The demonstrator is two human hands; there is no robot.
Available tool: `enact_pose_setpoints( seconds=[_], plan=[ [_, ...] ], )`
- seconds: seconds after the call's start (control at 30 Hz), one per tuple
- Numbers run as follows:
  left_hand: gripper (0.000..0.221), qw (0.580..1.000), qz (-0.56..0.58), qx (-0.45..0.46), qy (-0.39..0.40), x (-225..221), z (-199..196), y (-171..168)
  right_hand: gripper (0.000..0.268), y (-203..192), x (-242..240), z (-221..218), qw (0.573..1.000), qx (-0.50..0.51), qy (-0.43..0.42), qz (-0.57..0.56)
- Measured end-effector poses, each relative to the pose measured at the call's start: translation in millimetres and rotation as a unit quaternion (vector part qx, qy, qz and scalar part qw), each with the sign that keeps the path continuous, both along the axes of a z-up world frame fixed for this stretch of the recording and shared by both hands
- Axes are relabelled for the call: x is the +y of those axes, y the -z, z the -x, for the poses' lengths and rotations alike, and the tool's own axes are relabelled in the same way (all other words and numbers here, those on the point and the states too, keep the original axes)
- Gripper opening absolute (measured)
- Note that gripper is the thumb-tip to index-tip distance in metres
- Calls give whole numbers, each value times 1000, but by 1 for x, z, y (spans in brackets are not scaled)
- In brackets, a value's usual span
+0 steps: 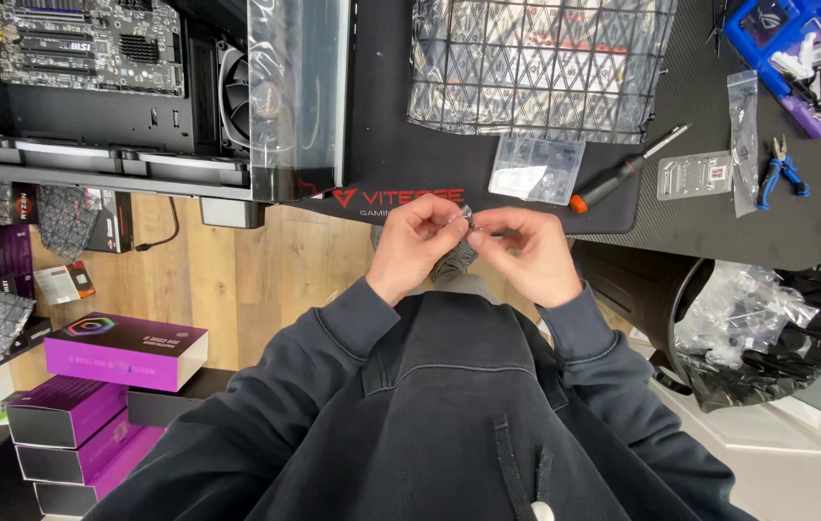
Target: The person installs a liquid cooler and other components into a computer case using a screwdriver.
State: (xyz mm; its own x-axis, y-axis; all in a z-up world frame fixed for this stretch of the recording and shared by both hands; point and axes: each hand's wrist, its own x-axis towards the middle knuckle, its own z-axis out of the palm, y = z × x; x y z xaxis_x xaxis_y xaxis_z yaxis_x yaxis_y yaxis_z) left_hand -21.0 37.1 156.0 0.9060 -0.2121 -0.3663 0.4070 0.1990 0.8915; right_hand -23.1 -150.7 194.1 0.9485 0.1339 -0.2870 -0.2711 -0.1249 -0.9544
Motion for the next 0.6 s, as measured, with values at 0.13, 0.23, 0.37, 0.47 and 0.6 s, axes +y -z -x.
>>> enact_pose_setpoints(
  seconds=[0.13,0.23,0.37,0.47,0.6],
  plan=[
    [13,998,-41,-36,17,3,-5,-4,16,2,1,-1,998,-39,1,57],
    [12,999,-27,-35,7,3,-6,-13,11,7,-2,-2,999,-24,13,41],
    [19,999,14,-7,-34,-8,-4,-21,5,7,-5,-7,999,-33,14,37],
    [17,999,23,-7,-49,-9,-3,-19,7,5,-5,-7,1000,0,10,0],
    [19,999,30,-24,-20,-5,-5,-21,8,10,-7,-8,999,-23,27,15]
  ],
)
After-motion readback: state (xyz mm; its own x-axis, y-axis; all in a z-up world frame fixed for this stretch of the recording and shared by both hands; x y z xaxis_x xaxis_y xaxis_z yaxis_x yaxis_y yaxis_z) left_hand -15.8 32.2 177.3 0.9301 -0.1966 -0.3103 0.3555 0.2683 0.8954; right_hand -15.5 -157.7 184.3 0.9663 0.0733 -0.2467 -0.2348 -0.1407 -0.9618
